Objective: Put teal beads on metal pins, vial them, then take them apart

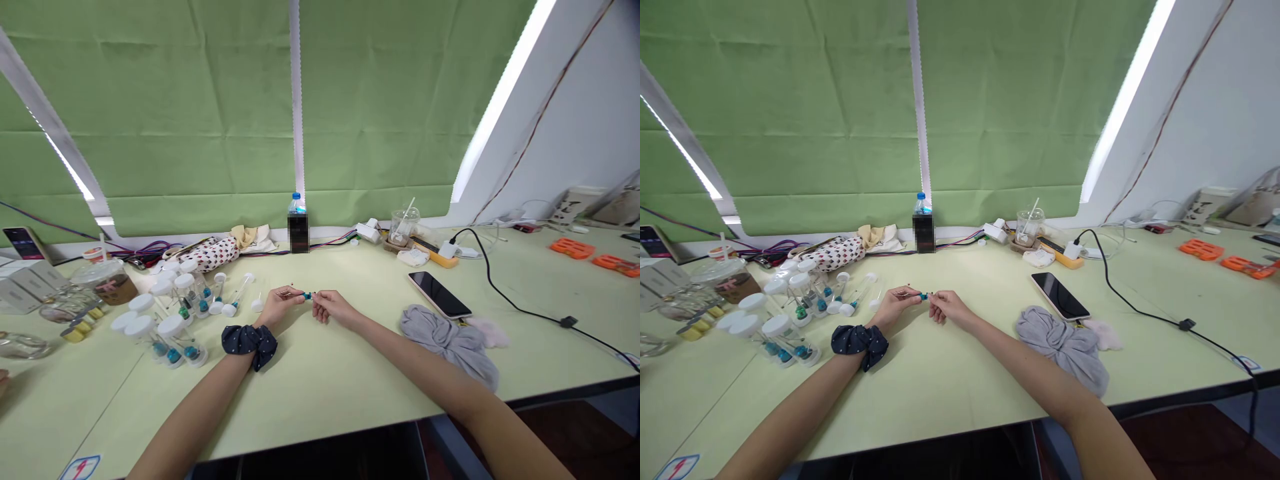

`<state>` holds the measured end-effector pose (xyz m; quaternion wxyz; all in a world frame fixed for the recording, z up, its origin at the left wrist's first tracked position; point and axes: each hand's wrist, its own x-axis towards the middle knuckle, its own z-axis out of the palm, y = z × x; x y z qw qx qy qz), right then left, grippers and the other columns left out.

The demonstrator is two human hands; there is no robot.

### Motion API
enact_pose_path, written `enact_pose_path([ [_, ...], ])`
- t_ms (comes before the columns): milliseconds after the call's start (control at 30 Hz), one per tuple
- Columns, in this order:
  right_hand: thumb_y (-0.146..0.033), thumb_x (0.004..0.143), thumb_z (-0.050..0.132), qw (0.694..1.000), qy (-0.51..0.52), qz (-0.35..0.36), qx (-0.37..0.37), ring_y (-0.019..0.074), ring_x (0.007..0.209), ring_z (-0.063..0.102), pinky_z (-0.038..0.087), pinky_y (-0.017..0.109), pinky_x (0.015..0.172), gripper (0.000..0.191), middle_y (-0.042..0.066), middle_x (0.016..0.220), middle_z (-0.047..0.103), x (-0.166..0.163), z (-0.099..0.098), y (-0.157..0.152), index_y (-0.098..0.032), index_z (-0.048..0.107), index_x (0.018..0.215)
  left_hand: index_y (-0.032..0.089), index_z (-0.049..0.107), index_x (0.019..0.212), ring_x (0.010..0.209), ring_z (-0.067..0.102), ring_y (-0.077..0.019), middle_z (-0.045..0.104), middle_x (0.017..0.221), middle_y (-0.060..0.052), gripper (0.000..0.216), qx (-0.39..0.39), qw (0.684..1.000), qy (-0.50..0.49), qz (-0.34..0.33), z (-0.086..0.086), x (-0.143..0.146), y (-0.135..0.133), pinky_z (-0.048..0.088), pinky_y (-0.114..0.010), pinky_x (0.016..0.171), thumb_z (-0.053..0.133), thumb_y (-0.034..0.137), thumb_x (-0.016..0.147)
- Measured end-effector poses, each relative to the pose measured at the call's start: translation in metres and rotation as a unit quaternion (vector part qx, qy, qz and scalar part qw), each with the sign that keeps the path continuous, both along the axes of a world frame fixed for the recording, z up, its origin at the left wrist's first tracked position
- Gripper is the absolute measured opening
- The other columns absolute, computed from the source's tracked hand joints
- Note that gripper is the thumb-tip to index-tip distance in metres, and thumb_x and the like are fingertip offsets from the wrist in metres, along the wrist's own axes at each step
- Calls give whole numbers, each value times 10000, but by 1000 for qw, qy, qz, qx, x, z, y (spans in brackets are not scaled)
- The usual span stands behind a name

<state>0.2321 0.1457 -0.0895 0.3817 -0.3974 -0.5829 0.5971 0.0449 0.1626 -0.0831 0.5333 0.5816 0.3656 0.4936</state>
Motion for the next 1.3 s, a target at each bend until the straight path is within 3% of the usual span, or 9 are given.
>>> enact_pose_path([
  [200,-577,801,533,999,24,-26,-22,96,403,541,420,189,349,406,1,567,609,0,2,0,-179,458,775,161,704,718,747,633,-185,712,795,-73,248,33,999,31,-26,2,1,-4,414,-431,934,808,323,561],
  [567,-583,810,511,1000,-1,-6,-10,87,408,538,423,183,364,444,26,562,613,-1,0,1,-155,493,691,163,697,721,764,636,-200,712,796,-72,267,16,1000,14,9,1,0,-1,458,-405,854,805,342,555],
  [800,-561,815,522,999,25,-35,-16,97,397,538,411,185,347,375,-13,557,605,-1,5,-2,-191,458,807,176,704,694,743,642,-186,720,781,-63,227,50,998,42,-9,5,1,-4,282,-461,1058,809,323,557],
  [1133,-600,787,524,1000,-3,7,3,85,415,535,411,177,371,451,19,564,614,-1,-1,0,-155,499,722,163,694,753,760,638,-187,707,809,-61,261,9,1000,0,-11,-3,-1,1,474,-384,823,799,323,577],
  [1300,-587,791,533,1000,9,-13,-11,95,410,540,418,190,363,417,6,570,611,0,2,-1,-174,477,771,172,701,720,736,638,-173,715,772,-54,214,49,998,36,-13,0,0,-1,348,-433,1006,800,302,583],
])
